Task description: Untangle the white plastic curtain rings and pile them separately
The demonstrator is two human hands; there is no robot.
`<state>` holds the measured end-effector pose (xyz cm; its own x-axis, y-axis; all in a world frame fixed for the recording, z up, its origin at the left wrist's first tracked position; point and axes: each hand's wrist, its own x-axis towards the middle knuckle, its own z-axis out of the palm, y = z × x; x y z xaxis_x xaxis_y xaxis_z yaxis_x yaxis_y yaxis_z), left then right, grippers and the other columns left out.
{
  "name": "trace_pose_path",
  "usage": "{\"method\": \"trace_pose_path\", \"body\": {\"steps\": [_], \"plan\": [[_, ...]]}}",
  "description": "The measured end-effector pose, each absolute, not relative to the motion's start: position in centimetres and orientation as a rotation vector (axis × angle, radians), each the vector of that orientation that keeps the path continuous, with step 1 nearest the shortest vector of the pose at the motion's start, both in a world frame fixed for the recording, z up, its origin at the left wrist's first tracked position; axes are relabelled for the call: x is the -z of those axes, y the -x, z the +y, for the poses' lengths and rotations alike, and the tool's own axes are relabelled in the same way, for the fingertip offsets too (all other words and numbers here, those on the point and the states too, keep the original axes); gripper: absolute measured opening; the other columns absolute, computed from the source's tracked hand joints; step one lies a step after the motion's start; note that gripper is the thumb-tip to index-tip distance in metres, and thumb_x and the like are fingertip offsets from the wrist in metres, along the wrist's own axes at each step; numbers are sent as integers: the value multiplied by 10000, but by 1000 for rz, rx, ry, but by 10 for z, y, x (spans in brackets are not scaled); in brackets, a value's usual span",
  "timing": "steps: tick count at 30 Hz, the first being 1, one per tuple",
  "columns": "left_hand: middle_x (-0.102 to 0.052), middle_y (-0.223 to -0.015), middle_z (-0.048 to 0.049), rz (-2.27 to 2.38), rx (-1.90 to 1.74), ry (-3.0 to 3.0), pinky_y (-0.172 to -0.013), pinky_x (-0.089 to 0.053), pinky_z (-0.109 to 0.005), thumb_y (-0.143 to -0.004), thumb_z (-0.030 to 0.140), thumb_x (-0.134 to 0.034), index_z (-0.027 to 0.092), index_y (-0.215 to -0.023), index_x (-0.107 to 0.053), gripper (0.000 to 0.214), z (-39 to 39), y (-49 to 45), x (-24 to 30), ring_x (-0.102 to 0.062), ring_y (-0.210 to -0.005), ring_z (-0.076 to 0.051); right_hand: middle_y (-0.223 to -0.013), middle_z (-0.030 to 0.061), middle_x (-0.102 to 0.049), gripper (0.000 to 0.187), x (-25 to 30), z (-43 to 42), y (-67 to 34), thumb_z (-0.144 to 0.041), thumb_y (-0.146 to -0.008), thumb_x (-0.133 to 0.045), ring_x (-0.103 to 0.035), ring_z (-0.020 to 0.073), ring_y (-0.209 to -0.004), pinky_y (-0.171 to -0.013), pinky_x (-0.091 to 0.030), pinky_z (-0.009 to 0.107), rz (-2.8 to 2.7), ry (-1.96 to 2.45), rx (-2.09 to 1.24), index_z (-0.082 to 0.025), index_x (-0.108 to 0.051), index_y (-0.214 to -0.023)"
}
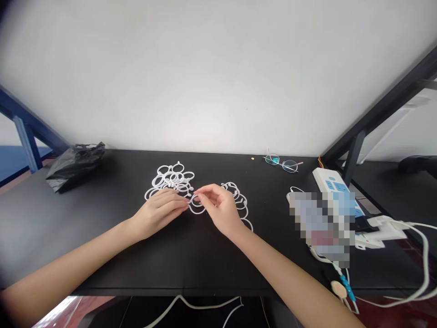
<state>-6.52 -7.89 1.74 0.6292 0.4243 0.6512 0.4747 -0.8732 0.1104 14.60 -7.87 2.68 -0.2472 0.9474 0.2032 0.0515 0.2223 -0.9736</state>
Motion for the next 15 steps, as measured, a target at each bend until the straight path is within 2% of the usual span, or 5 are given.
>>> {"method": "trace_pose_path", "body": {"steps": [4, 9, 15], "plan": [[-695, -873, -45, -874, 1097, 2729, -813, -506, -344, -937, 142, -540, 180, -1042, -570, 116, -79, 65, -15, -631, -826, -171, -1020, 67, -726, 164, -24, -81, -149, -267, -930, -552, -689, 209, -970, -887, -552, 374, -1827, 1020, -815, -209, -676, -1020], [-681, -881, -59, -943, 1128, 2647, -738, -492, -330, -910, 128, -536, 185, -1036, -571, 143, -77, 68, -18, -611, -794, -179, -1106, 73, -709, 224, -19, -80, -151, -187, -930, -521, -671, 219, -1036, -919, -532, 402, -1928, 1075, -636, -212, -616, -1131], [-674, -839, -43, -962, 1191, 2561, -692, -468, -314, -870, 110, -543, 188, -970, -592, 135, -75, 71, -24, -584, -744, -168, -891, 39, -707, 126, -13, -74, -155, -96, -838, -643, -643, 213, -884, -903, -482, 431, -2255, 1052, -460, -206, -668, -893]]}}
